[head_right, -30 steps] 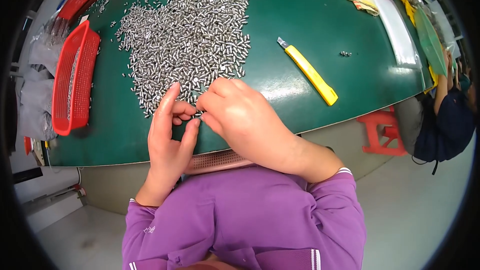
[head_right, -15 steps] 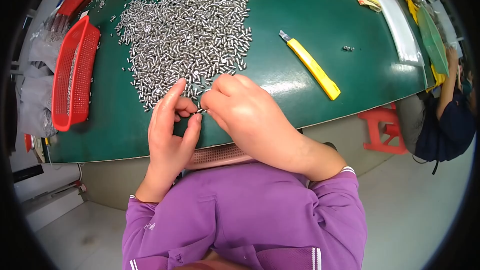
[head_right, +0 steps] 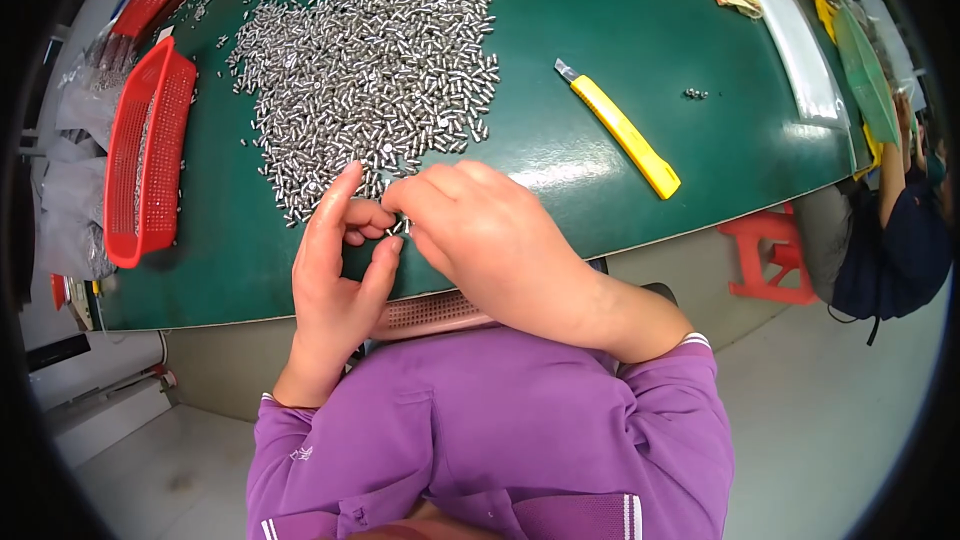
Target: Inspecting and sorting small cylindrical metal components from a pile on a workbench.
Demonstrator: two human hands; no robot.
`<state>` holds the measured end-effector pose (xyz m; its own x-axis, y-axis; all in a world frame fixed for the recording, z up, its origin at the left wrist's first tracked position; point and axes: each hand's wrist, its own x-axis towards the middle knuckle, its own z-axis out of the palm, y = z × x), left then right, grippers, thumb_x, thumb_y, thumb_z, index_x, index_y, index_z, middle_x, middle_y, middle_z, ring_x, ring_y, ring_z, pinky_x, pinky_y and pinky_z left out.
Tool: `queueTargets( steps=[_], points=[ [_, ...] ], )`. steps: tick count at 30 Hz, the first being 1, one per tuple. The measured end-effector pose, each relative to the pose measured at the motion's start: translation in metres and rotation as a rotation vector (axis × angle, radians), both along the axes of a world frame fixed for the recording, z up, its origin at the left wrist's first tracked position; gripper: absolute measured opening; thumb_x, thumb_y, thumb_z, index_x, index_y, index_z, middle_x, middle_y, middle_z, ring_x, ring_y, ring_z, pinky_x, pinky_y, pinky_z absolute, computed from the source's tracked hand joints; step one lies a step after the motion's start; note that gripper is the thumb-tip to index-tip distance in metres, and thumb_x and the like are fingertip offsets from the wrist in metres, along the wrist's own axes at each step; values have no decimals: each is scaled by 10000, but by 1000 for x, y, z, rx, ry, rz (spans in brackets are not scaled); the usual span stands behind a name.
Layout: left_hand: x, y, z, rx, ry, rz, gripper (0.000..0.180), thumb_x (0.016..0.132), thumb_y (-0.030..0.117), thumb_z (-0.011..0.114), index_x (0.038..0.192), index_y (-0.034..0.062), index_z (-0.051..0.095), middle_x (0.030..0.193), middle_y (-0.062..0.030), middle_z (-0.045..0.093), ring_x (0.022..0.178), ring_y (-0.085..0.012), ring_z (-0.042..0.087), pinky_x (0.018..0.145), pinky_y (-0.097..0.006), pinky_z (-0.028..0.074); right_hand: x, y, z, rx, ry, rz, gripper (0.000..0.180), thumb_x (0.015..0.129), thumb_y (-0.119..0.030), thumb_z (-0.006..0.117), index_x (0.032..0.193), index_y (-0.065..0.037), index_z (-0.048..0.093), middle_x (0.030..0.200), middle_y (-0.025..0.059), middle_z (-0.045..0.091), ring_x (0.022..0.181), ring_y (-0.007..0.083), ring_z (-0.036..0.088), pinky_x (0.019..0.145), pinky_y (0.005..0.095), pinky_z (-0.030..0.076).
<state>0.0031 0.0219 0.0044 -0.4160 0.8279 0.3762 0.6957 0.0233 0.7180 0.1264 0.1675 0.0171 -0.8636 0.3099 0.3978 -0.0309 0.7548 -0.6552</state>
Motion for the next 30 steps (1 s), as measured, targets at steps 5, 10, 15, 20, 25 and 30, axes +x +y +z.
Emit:
queueTargets(
  steps=[5, 10, 15, 20, 25, 30],
  points=[
    [-1, 1, -2, 14, -34, -35, 772, 769, -114, 704, 1480, -12, 420, 933, -81, 640, 849, -223, 610, 776, -347, 516, -1, -3, -1, -26, 22, 3, 329, 768, 10, 702, 1074, -66, 609, 914, 80, 626, 840, 301, 615, 750, 401, 509],
    [0, 0, -3, 28, -70, -7, 793, 771, -125, 685, 1499, -17, 387, 944, -87, 635, 857, -224, 608, 780, -348, 520, 0, -3, 1, -39, 10, 25, 337, 759, 10, 710, 1073, -58, 608, 929, 93, 621, 871, 308, 611, 771, 413, 503],
    [-1, 0, -2, -7, -44, -14, 776, 779, -129, 672, 1496, -19, 394, 932, -83, 629, 851, -218, 596, 770, -338, 521, 4, -4, 4, 2, -48, -9, 309, 747, -18, 748, 1037, -59, 649, 906, 79, 627, 871, 283, 632, 782, 409, 504],
    [-1, -1, -3, -5, -57, -5, 756, 781, -131, 668, 1484, -21, 412, 915, -78, 625, 845, -211, 592, 758, -331, 516, 0, -2, 4, 42, -67, 33, 236, 752, -49, 747, 968, -54, 652, 887, 92, 592, 862, 294, 600, 772, 411, 490],
    [-1, -5, -4, -15, -59, 27, 742, 789, -125, 681, 1476, -20, 422, 879, -61, 618, 824, -195, 583, 745, -323, 510, -5, -1, 5, 47, -58, 79, 172, 763, -26, 708, 904, -42, 611, 864, 111, 554, 829, 309, 572, 741, 415, 477],
    [0, -8, 0, -38, -1, 86, 755, 786, -92, 722, 1475, -21, 423, 860, -54, 611, 805, -195, 569, 739, -319, 501, -4, -1, 4, 69, -27, 94, 146, 770, -9, 683, 866, -32, 575, 843, 124, 525, 814, 321, 555, 723, 421, 472]
  ],
)
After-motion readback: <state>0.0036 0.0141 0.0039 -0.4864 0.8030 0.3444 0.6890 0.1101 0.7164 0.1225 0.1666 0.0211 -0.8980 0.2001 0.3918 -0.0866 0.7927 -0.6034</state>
